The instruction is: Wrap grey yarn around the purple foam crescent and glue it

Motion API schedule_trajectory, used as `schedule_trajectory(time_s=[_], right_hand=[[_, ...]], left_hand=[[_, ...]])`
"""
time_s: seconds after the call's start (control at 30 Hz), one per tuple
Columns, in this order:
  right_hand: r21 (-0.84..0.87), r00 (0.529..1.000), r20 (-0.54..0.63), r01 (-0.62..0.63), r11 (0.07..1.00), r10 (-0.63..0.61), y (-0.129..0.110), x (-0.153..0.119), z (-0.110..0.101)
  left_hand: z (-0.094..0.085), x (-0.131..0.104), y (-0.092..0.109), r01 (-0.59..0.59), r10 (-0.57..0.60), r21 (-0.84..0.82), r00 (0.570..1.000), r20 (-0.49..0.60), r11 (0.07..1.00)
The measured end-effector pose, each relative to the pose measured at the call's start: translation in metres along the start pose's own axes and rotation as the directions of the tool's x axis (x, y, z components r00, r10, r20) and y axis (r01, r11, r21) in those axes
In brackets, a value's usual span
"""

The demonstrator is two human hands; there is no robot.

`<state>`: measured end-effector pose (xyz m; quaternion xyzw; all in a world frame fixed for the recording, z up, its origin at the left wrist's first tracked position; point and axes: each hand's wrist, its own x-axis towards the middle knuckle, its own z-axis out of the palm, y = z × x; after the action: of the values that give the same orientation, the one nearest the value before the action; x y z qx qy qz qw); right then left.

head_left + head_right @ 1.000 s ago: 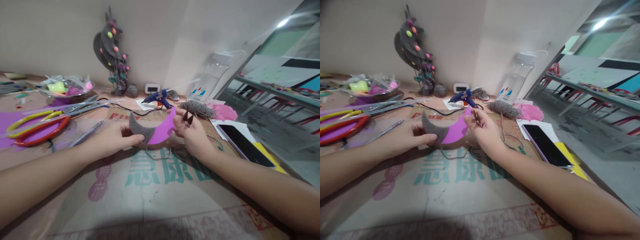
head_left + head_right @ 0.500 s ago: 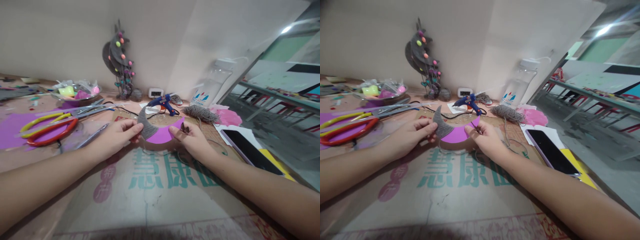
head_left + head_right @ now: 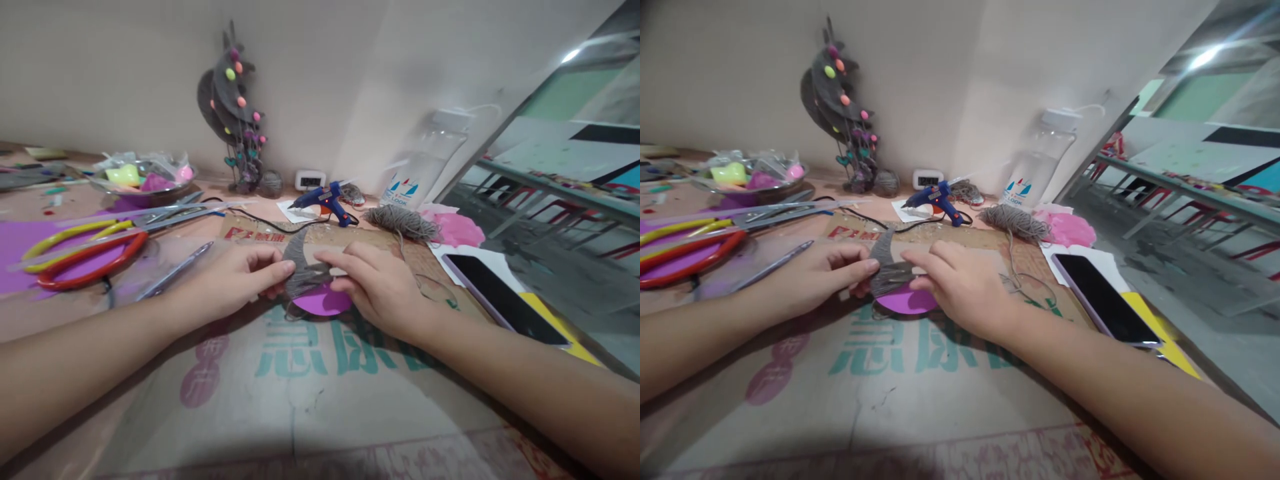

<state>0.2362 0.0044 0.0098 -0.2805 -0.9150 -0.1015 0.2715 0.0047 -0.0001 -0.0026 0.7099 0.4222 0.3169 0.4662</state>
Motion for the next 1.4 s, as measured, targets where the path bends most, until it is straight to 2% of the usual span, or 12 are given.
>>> schedule_trajectory(time_s=[0.1, 0.37, 0.57, 1.0, 1.23, 1.4], right_hand=[[-0.085, 0.996, 0.002, 0.086, 0.993, -0.087, -0.0015, -0.0013, 0.0066], [-0.123, 0.997, 0.028, 0.072, 0.990, -0.069, 0.0046, -0.0006, 0.0060], [-0.122, 0.996, 0.011, 0.095, 0.988, -0.094, 0.0004, -0.0011, 0.0073], [-0.240, 0.989, 0.053, 0.148, 0.959, -0.139, -0.0021, -0.0020, 0.0101], [-0.239, 0.989, 0.048, 0.150, 0.959, -0.143, -0.0033, -0.0008, 0.0112], [-0.247, 0.989, 0.068, 0.147, 0.958, -0.134, -0.0038, -0.0009, 0.0109]], left_hand=[[-0.0001, 0.0013, -0.0010, 0.010, -0.010, -0.027, 1.000, 0.011, 1.000], [0.0017, 0.0001, -0.0023, 0.035, -0.034, -0.109, 0.999, 0.005, 0.993], [0.0005, 0.0006, -0.0039, 0.006, -0.007, -0.026, 1.000, -0.020, 1.000], [-0.0017, 0.0016, -0.0008, 0.047, -0.045, 0.063, 0.999, -0.029, 0.997], [-0.0004, 0.0029, -0.0031, 0.072, -0.071, -0.069, 0.997, 0.008, 0.995], [-0.0012, 0.0034, -0.0042, 0.083, -0.082, -0.086, 0.997, 0.017, 0.993]])
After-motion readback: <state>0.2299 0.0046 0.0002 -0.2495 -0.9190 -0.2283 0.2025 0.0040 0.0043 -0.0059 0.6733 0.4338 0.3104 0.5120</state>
